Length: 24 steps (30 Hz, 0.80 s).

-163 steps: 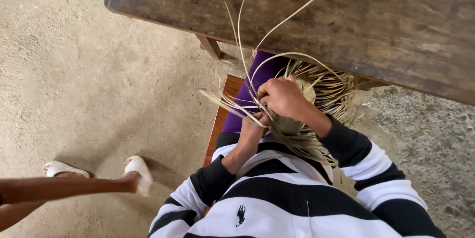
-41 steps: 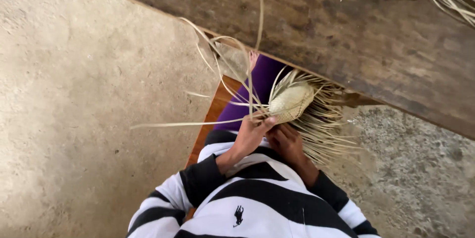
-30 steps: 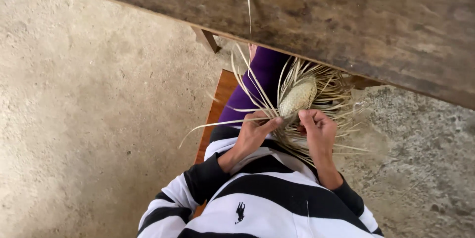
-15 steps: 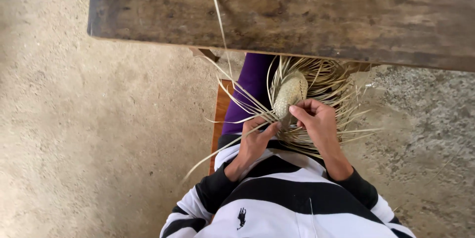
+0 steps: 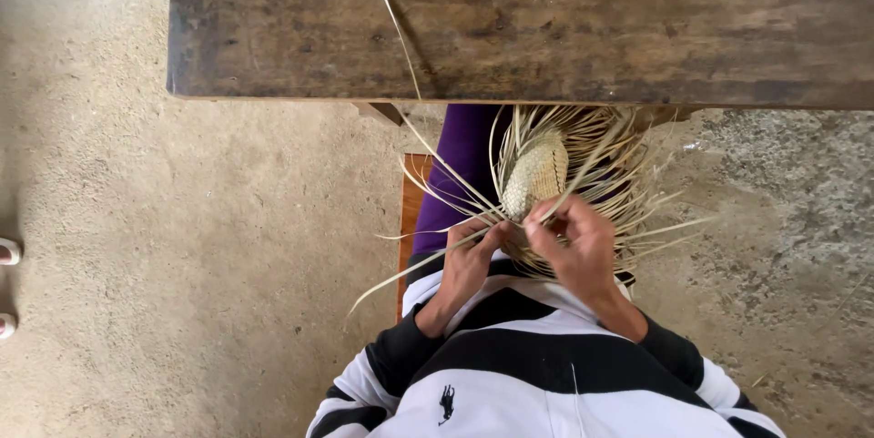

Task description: Weaving a hat from dried straw fibers

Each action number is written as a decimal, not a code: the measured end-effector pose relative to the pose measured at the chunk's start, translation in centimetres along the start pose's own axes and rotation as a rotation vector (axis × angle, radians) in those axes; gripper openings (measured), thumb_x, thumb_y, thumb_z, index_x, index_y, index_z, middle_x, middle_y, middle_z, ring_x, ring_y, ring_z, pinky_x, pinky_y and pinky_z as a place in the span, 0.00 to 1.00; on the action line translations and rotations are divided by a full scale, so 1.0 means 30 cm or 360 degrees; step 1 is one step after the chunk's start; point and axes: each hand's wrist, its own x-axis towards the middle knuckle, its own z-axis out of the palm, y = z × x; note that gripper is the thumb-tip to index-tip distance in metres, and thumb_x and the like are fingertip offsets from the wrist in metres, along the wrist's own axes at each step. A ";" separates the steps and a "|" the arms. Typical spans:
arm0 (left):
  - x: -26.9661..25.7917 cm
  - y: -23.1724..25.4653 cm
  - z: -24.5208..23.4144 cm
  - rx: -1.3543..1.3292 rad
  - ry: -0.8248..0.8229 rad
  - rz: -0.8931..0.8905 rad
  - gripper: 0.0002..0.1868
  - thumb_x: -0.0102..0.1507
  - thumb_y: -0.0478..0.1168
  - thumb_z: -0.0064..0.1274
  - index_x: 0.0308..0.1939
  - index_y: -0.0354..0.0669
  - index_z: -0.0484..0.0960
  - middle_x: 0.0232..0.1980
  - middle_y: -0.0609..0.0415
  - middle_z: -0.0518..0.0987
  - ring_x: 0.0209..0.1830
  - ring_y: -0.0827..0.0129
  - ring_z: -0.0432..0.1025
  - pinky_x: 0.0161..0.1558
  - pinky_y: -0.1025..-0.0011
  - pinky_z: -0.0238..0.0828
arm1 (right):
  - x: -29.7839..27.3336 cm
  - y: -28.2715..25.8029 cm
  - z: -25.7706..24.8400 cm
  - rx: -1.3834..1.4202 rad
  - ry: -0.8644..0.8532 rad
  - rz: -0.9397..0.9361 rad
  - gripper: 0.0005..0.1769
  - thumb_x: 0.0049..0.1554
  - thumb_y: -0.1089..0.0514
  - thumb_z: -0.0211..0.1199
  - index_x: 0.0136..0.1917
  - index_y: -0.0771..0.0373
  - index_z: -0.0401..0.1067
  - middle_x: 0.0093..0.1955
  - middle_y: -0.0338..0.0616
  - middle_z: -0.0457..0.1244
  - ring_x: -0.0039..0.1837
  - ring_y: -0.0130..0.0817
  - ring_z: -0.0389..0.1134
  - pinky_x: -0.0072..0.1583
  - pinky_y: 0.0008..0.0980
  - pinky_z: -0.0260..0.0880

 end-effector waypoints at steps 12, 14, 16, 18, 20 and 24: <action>0.092 -0.030 -0.042 -0.0303 -0.0057 -0.0447 0.10 0.47 0.36 0.61 0.19 0.33 0.77 0.15 0.52 0.70 0.15 0.76 0.65 0.22 0.79 0.63 | -0.052 -0.064 0.072 -0.0825 -0.0868 -0.1806 0.12 0.59 0.64 0.43 0.43 0.66 0.67 0.40 0.50 0.58 0.40 0.44 0.63 0.37 0.29 0.66; 0.098 -0.026 -0.047 -0.0278 -0.0082 -0.0448 0.10 0.47 0.36 0.62 0.19 0.33 0.77 0.16 0.51 0.70 0.16 0.75 0.66 0.23 0.79 0.65 | -0.059 -0.069 0.071 -0.0786 -0.0853 -0.1790 0.13 0.59 0.64 0.42 0.44 0.67 0.68 0.40 0.50 0.58 0.41 0.44 0.64 0.38 0.29 0.67; 0.107 -0.043 -0.054 -0.0256 -0.0113 -0.0443 0.10 0.46 0.36 0.63 0.19 0.34 0.77 0.16 0.51 0.71 0.17 0.75 0.68 0.23 0.79 0.66 | -0.058 -0.069 0.068 -0.0755 -0.0838 -0.1779 0.14 0.59 0.64 0.41 0.44 0.67 0.68 0.41 0.50 0.59 0.41 0.44 0.64 0.39 0.30 0.67; 0.109 -0.082 -0.066 -0.0198 -0.0085 -0.0360 0.11 0.46 0.36 0.64 0.19 0.34 0.78 0.17 0.50 0.72 0.17 0.75 0.66 0.23 0.81 0.64 | -0.060 -0.062 0.065 -0.0745 -0.0883 -0.1780 0.14 0.60 0.63 0.41 0.44 0.66 0.68 0.40 0.49 0.58 0.42 0.44 0.64 0.39 0.31 0.67; 0.104 -0.041 -0.059 -0.0191 -0.0105 -0.0363 0.11 0.46 0.36 0.64 0.19 0.33 0.78 0.16 0.50 0.72 0.17 0.76 0.66 0.23 0.81 0.64 | -0.055 -0.055 0.074 -0.0758 -0.0878 -0.1785 0.13 0.60 0.63 0.41 0.43 0.66 0.68 0.39 0.49 0.58 0.42 0.45 0.64 0.39 0.31 0.67; 0.091 0.032 -0.076 -0.0092 -0.0085 -0.0420 0.11 0.48 0.39 0.62 0.20 0.33 0.78 0.17 0.53 0.72 0.16 0.76 0.64 0.22 0.80 0.62 | -0.063 -0.023 0.090 -0.0931 -0.0815 -0.1807 0.12 0.60 0.63 0.42 0.42 0.65 0.67 0.37 0.46 0.56 0.42 0.44 0.64 0.39 0.31 0.66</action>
